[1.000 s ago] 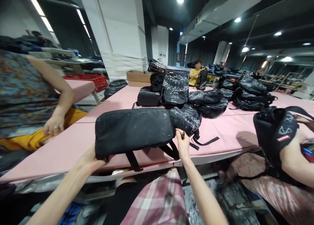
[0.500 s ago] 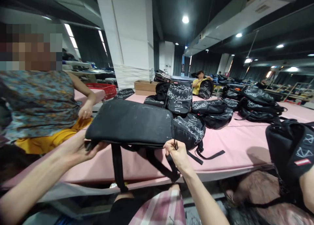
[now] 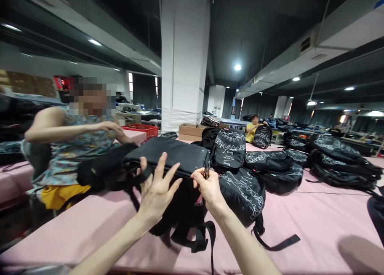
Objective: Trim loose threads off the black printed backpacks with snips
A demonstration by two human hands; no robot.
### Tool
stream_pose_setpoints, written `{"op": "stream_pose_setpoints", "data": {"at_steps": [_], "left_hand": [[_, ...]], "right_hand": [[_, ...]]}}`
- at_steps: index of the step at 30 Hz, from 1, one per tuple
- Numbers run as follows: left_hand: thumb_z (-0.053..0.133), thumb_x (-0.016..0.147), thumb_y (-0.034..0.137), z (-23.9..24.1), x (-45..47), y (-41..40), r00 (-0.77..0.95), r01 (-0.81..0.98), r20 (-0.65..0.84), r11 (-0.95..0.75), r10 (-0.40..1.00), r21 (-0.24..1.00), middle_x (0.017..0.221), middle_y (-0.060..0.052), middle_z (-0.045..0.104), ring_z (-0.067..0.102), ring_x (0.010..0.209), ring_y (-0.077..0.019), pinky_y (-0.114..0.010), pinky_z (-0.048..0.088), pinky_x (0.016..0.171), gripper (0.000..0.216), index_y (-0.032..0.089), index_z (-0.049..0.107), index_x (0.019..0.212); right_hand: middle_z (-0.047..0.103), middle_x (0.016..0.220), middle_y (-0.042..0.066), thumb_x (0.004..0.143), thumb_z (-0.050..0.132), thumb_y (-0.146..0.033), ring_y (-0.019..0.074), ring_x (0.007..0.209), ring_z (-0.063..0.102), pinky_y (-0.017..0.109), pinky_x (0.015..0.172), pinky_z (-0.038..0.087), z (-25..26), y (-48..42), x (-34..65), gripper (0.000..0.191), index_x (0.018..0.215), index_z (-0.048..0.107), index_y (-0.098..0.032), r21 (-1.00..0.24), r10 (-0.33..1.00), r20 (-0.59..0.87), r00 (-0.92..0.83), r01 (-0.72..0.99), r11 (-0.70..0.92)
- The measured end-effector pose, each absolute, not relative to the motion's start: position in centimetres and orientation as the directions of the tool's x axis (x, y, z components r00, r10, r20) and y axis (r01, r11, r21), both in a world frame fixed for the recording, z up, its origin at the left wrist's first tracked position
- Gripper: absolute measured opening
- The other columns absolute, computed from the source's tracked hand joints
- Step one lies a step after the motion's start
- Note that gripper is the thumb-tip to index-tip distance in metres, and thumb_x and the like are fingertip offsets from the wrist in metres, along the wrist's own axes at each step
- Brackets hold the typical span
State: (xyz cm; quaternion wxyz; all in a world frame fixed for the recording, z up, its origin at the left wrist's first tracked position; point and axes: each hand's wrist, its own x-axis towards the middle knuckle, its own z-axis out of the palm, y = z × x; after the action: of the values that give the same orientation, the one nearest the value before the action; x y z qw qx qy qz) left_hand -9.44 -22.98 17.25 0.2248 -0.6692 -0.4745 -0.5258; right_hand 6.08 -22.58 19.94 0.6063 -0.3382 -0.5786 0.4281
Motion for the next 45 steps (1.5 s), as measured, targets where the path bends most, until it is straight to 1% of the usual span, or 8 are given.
{"op": "stream_pose_setpoints", "data": {"at_steps": [3,6,12,20,24,27,34,45], "left_hand": [[0.048,0.085,0.018,17.4,-7.8,-23.0,0.159,0.832,0.932,-0.553,0.326,0.051,0.123,-0.007,0.058,0.026,0.133,-0.0318,-0.058,0.004,0.107,0.029,0.023,0.061,0.111],[0.052,0.083,0.024,18.7,-7.2,-22.9,0.158,0.789,0.917,-0.605,0.367,0.106,0.100,-0.003,0.067,0.044,0.119,-0.0289,-0.057,0.008,0.106,0.022,0.026,0.066,0.101],[0.058,0.080,0.032,20.5,-8.5,-21.8,0.244,0.743,0.846,-0.652,0.474,0.151,0.088,0.000,0.064,0.049,0.108,-0.0257,-0.054,0.004,0.105,0.015,0.033,0.070,0.088],[0.059,0.077,0.024,20.3,-10.9,-21.4,0.331,0.655,0.780,-0.724,0.531,0.216,0.082,0.001,0.063,0.049,0.106,-0.0240,-0.052,0.014,0.099,0.013,0.028,0.070,0.074],[0.054,0.080,0.021,19.8,-11.3,-21.3,0.288,0.628,0.828,-0.747,0.481,0.216,0.083,0.000,0.064,0.047,0.110,-0.0242,-0.052,0.004,0.103,0.016,0.023,0.066,0.069],[0.052,0.081,0.020,19.9,-11.6,-21.1,0.298,0.596,0.800,-0.756,0.521,0.271,0.084,-0.001,0.064,0.045,0.114,-0.0249,-0.049,0.014,0.101,0.018,0.020,0.061,0.065],[0.046,0.083,0.021,21.0,-11.8,-21.3,0.341,0.599,0.694,-0.716,0.634,0.359,0.096,-0.002,0.063,0.040,0.119,-0.0262,-0.048,0.022,0.097,0.022,0.019,0.059,0.066],[0.047,0.081,0.021,21.2,-11.7,-22.1,0.350,0.584,0.669,-0.711,0.656,0.391,0.095,-0.002,0.064,0.039,0.121,-0.0269,-0.052,0.017,0.099,0.022,0.020,0.061,0.064]], "right_hand": [[0.045,0.046,-0.006,0.071,0.061,-0.038,0.0037,0.036,0.025,0.020,0.037,0.014,19.7,-22.1,6.1,0.024,0.066,0.058,-0.015,-0.902,0.908,0.419,0.003,-0.120,0.416],[0.046,0.048,-0.006,0.075,0.058,-0.035,0.0049,0.039,0.029,0.020,0.039,0.020,19.7,-21.8,6.5,0.022,0.065,0.057,-0.016,-0.892,0.892,0.452,-0.005,-0.019,0.452],[0.050,0.049,-0.004,0.080,0.051,-0.024,0.0086,0.050,0.045,0.021,0.055,0.035,20.5,-22.8,7.4,0.024,0.057,0.052,-0.017,-0.754,0.816,0.569,-0.104,0.331,0.568],[0.059,0.054,-0.003,0.082,0.051,-0.020,0.0091,0.049,0.052,0.020,0.050,0.032,22.2,-24.5,5.3,0.022,0.062,0.058,-0.018,-0.398,0.743,0.546,-0.387,0.661,0.636],[0.069,0.077,0.001,0.081,0.058,-0.027,0.0148,0.066,0.062,0.022,0.056,0.035,22.7,-24.3,6.3,0.010,0.089,0.064,-0.023,-0.145,0.701,0.609,-0.372,0.817,0.559],[0.068,0.096,0.005,0.074,0.067,-0.037,0.0208,0.082,0.063,0.026,0.063,0.039,22.7,-24.2,8.2,0.047,0.116,0.051,-0.023,-0.025,0.671,0.690,-0.272,0.917,0.398],[0.067,0.083,0.001,0.083,0.059,-0.022,0.0151,0.076,0.056,0.031,0.075,0.032,22.3,-24.5,9.4,0.008,0.091,0.060,-0.022,0.267,0.442,0.746,-0.498,0.832,0.486],[0.068,0.085,-0.001,0.088,0.052,-0.018,0.0135,0.078,0.051,0.040,0.091,0.020,22.7,-25.0,7.6,0.015,0.097,0.063,-0.024,0.482,0.286,0.719,-0.633,0.751,0.451]]}}
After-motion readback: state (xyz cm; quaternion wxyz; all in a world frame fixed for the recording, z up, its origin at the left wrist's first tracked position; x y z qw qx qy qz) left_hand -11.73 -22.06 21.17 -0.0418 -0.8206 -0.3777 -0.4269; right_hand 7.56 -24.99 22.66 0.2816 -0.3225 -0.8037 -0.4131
